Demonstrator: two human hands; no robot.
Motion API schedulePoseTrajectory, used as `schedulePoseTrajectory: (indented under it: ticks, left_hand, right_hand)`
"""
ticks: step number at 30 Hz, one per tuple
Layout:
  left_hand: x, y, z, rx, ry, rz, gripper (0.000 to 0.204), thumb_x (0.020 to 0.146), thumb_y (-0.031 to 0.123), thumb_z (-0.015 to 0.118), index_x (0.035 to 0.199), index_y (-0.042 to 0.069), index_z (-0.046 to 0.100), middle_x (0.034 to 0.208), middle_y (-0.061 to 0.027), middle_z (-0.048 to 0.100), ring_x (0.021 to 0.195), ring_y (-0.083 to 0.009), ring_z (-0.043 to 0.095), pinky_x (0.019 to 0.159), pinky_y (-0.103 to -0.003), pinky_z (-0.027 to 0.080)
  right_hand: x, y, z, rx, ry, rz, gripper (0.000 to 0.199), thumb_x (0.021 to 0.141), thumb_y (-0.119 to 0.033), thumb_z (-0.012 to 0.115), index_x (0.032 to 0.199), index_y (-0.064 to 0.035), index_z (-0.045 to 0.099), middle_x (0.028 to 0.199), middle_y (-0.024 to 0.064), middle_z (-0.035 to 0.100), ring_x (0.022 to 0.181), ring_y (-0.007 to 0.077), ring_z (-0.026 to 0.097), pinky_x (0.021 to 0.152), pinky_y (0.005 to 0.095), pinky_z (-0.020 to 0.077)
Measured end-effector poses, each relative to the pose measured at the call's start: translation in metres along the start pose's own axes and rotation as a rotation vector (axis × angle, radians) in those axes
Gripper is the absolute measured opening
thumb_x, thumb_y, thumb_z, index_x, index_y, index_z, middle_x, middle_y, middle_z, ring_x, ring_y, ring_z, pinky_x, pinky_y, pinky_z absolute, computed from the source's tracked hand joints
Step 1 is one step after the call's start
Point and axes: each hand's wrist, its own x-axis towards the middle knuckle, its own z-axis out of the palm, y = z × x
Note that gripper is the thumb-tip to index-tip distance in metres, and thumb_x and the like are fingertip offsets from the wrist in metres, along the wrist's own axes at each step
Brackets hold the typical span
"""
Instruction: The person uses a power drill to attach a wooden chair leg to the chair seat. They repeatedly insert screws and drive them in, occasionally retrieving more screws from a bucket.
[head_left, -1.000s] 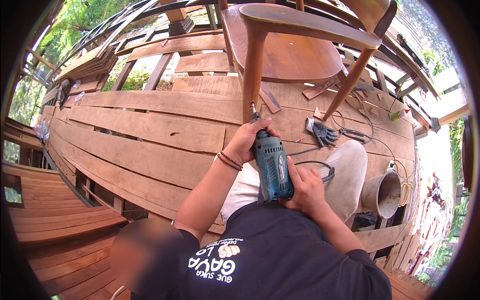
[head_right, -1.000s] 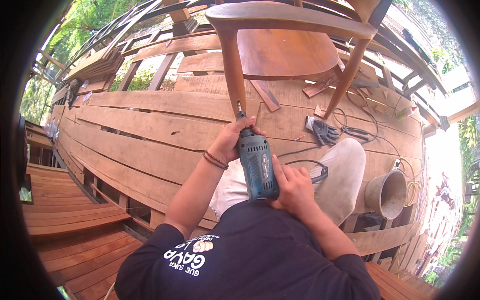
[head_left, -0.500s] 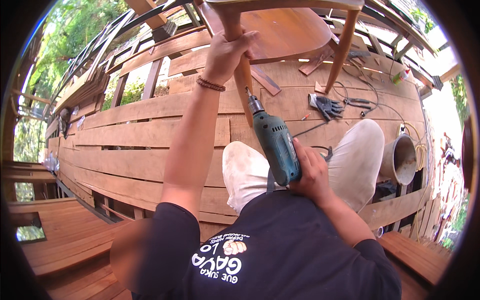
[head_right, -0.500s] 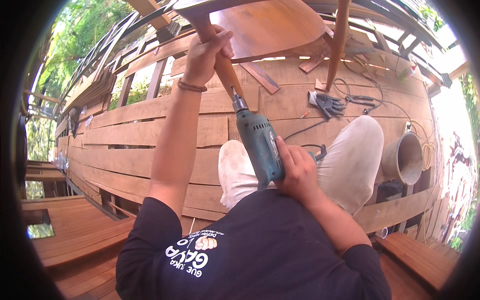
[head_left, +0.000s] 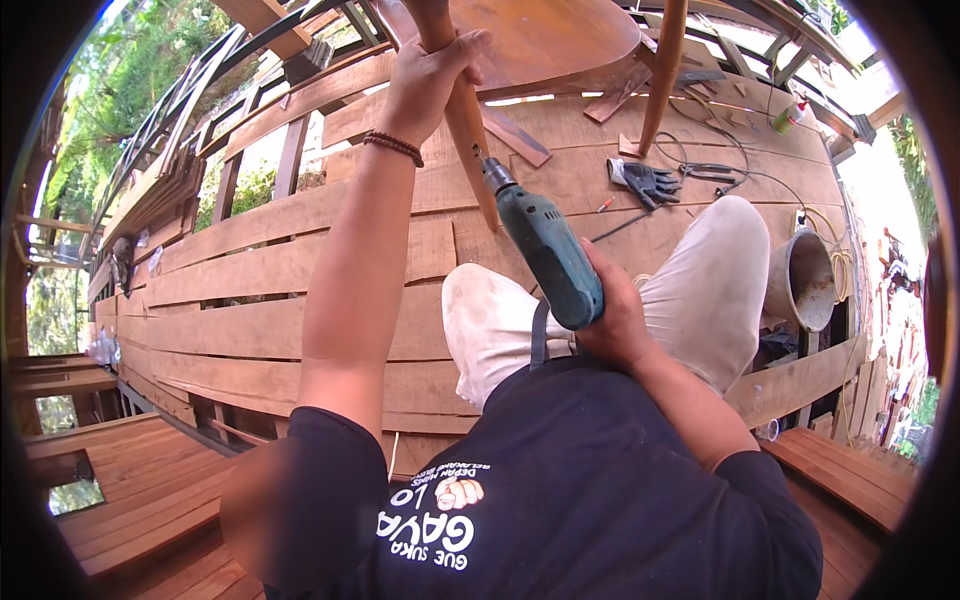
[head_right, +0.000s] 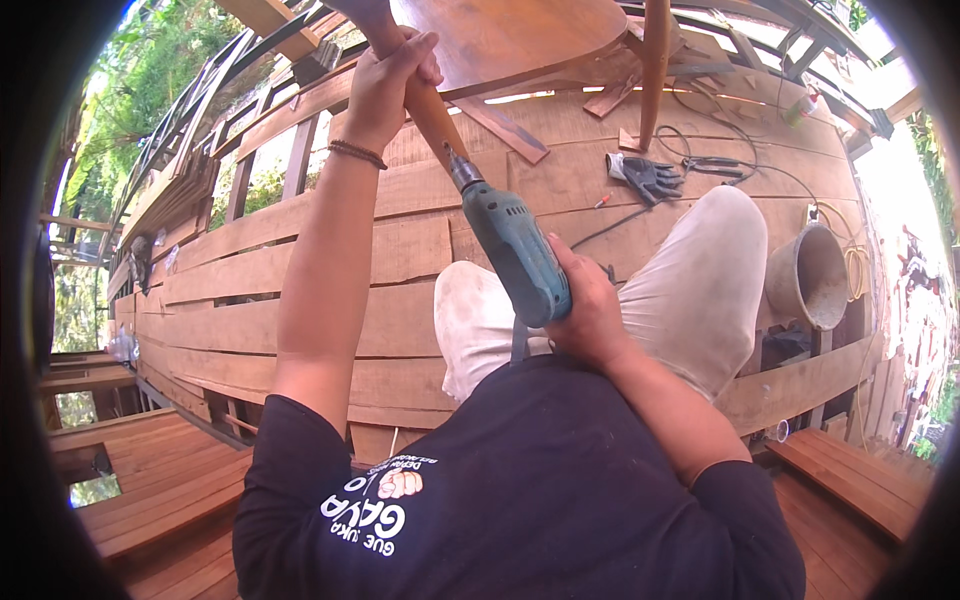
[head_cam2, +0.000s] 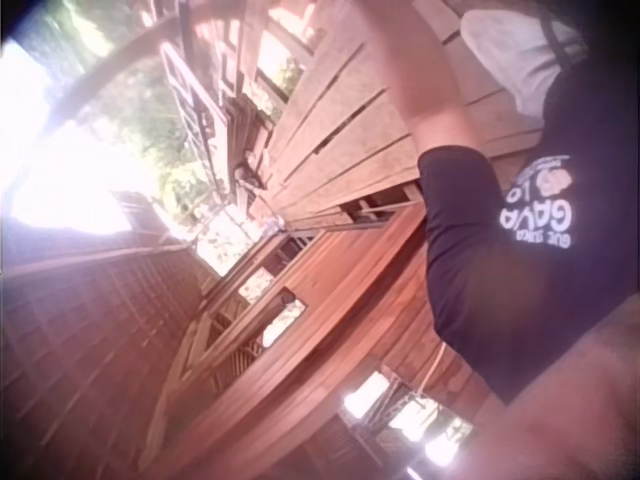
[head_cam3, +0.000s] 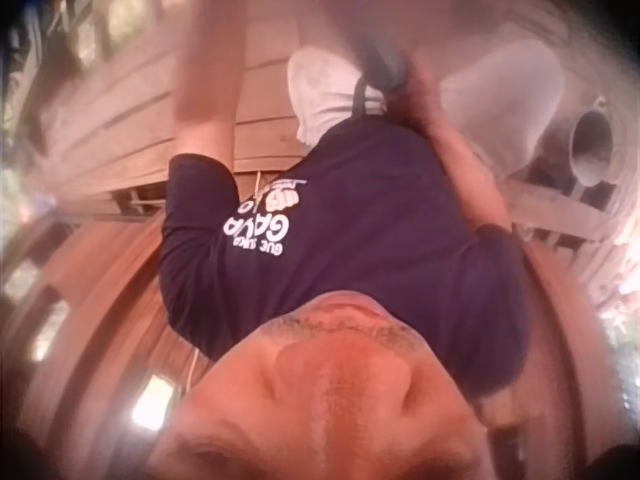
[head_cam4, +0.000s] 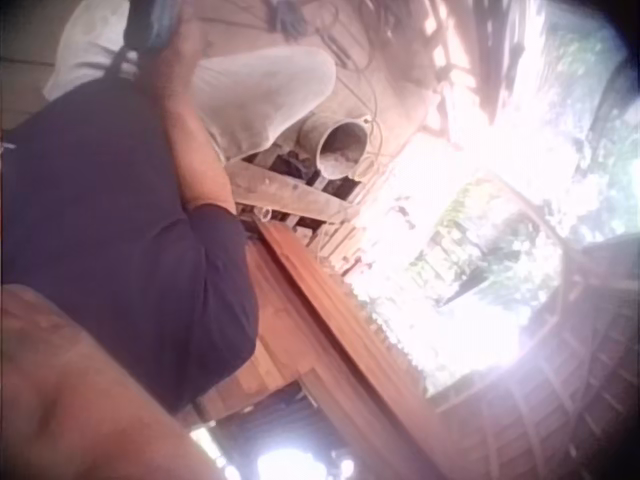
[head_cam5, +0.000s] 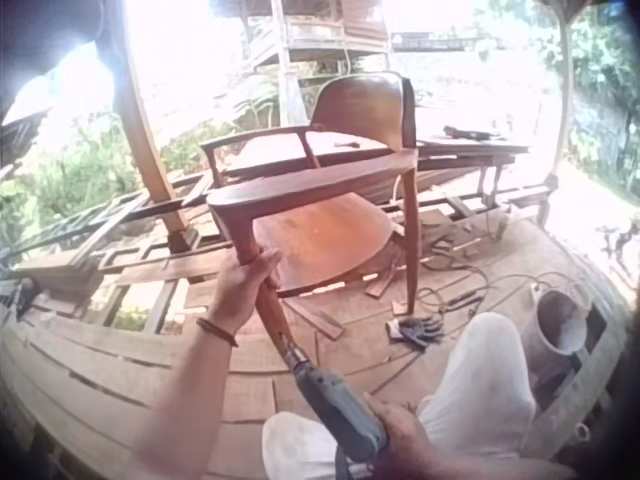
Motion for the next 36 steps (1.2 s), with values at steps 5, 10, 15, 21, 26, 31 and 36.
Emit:
schedulePoseTrajectory:
  ticks: [5,10,15,21,26,31,36]
  left_hand:
    - [-0.015,-0.015,-0.019,-0.264,0.067,0.023,0.025,0.090,0.028,0.069,0.099,0.006,0.061,0.089,-0.0062,0.066,0.088,-0.0156,0.062,0.080,-0.032,0.049]
    - [-0.025,-0.056,-0.060,-0.417,0.690,-0.291,0.042,0.090,0.048,0.062,0.096,0.006,0.057,0.090,-0.0076,0.061,0.095,-0.0228,0.058,0.091,-0.043,0.046]
    - [-0.017,-0.095,-0.057,-0.406,0.587,-0.661,0.066,0.093,0.050,0.057,0.128,-0.003,0.040,0.110,-0.0153,0.055,0.096,-0.0294,0.058,0.088,-0.044,0.049]
    - [0.012,-0.120,-0.059,-0.596,0.338,-0.651,0.066,0.095,0.059,0.048,0.120,-0.002,0.049,0.099,-0.0157,0.060,0.092,-0.0300,0.060,0.084,-0.046,0.053]
    - [0.013,-0.116,-0.026,-0.648,0.275,-0.653,0.075,0.092,0.073,0.033,0.114,0.005,0.056,0.095,-0.0143,0.063,0.089,-0.0277,0.061,0.079,-0.045,0.055]
    - [0.009,-0.138,-0.040,-0.653,0.270,-0.601,0.080,0.090,0.078,0.025,0.116,0.009,0.057,0.100,-0.0097,0.064,0.091,-0.0249,0.062,0.082,-0.041,0.055]
    - [0.016,-0.158,-0.037,-0.775,0.350,-0.574,0.082,0.089,0.078,0.026,0.118,0.010,0.059,0.103,-0.0071,0.066,0.092,-0.0238,0.062,0.080,-0.038,0.055]
  right_hand:
    - [-0.021,0.005,-0.009,-0.016,0.045,-0.115,0.069,0.073,-0.002,0.075,0.135,0.0045,0.045,0.117,0.0223,0.063,0.100,0.0359,0.064,0.088,0.0400,0.0507]
    - [-0.016,-0.001,-0.007,-0.022,0.035,-0.139,0.070,0.072,-0.002,0.076,0.134,0.0045,0.046,0.114,0.0216,0.064,0.098,0.0369,0.064,0.086,0.0406,0.0511]
    - [-0.006,0.000,-0.008,-0.057,0.128,-0.149,0.070,0.069,-0.003,0.075,0.133,0.0049,0.048,0.107,0.0209,0.063,0.093,0.0364,0.063,0.081,0.0405,0.0509]
    - [0.003,-0.002,-0.004,-0.073,0.130,-0.230,0.070,0.065,-0.001,0.072,0.131,0.0058,0.050,0.093,0.0178,0.063,0.083,0.0343,0.062,0.075,0.0406,0.0510]
    - [0.005,0.004,-0.003,-0.106,0.132,-0.248,0.066,0.066,0.000,0.069,0.129,0.0076,0.051,0.092,0.0188,0.064,0.082,0.0338,0.062,0.074,0.0405,0.0513]
    - [0.008,-0.006,-0.003,-0.094,0.133,-0.252,0.065,0.066,-0.002,0.070,0.127,0.0091,0.051,0.093,0.0196,0.063,0.082,0.0342,0.062,0.074,0.0409,0.0512]
    - [0.006,-0.005,-0.004,-0.099,0.109,-0.232,0.067,0.068,-0.005,0.073,0.129,0.0093,0.049,0.097,0.0205,0.063,0.085,0.0357,0.062,0.076,0.0413,0.0512]
